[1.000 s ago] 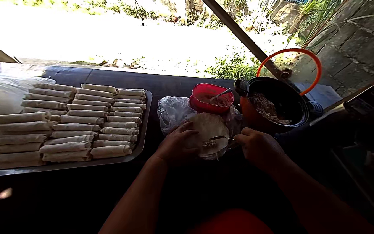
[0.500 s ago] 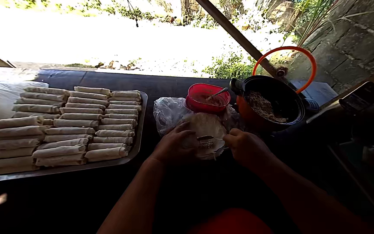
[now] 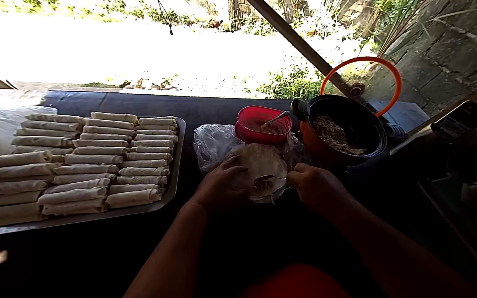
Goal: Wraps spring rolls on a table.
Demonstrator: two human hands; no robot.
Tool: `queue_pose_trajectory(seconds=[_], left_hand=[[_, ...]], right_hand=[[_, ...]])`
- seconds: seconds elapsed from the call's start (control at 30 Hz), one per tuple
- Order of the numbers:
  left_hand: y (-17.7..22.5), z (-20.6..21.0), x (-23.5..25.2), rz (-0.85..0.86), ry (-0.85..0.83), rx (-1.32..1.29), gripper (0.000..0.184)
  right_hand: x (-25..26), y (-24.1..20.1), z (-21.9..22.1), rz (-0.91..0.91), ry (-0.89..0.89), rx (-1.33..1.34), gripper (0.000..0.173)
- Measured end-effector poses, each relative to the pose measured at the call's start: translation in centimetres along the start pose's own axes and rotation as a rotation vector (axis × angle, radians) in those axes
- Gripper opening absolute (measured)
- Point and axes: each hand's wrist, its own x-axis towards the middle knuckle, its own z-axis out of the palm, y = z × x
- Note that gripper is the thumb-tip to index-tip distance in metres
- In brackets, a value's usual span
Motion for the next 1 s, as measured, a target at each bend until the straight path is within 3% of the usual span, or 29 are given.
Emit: queue_pose_trajectory(seconds=[0.17, 0.43, 0.53, 0.67, 0.83, 1.0], left_hand=[[0.0, 0.1, 0.2, 0.000, -0.006, 0.012, 0.069], [-0.5, 0.3, 0.1, 0.023, 0.016, 0.005, 0.070], [-0.8, 0.7, 0.1, 0.034, 0.035, 0.001, 0.071], [-1.3, 0.9, 0.2, 0.057, 0.068, 0.006, 0.071], [-1.5, 1.0, -0.1, 0.068, 0.088, -0.016, 0.072], [-1.6, 0.8, -0.4, 0.062, 0.082, -0.013, 0.071]], right_hand=[[0.0, 0.4, 0.5, -0.010, -0.028, 0.006, 0.025], [-0.6, 0.5, -0.2, 0.034, 0.089, 0.037, 0.025], [-0.6, 0.4, -0.4, 0.071, 0.037, 0.074, 0.026], [-0.6, 1.6, -4.1, 0.136, 0.063, 0.101, 0.026], [-1.2, 6.8, -11.6, 0.335, 0.219, 0.039, 0.017], [-0.9, 14.6, -12.4, 0.584, 0.083, -0.137, 0.012]])
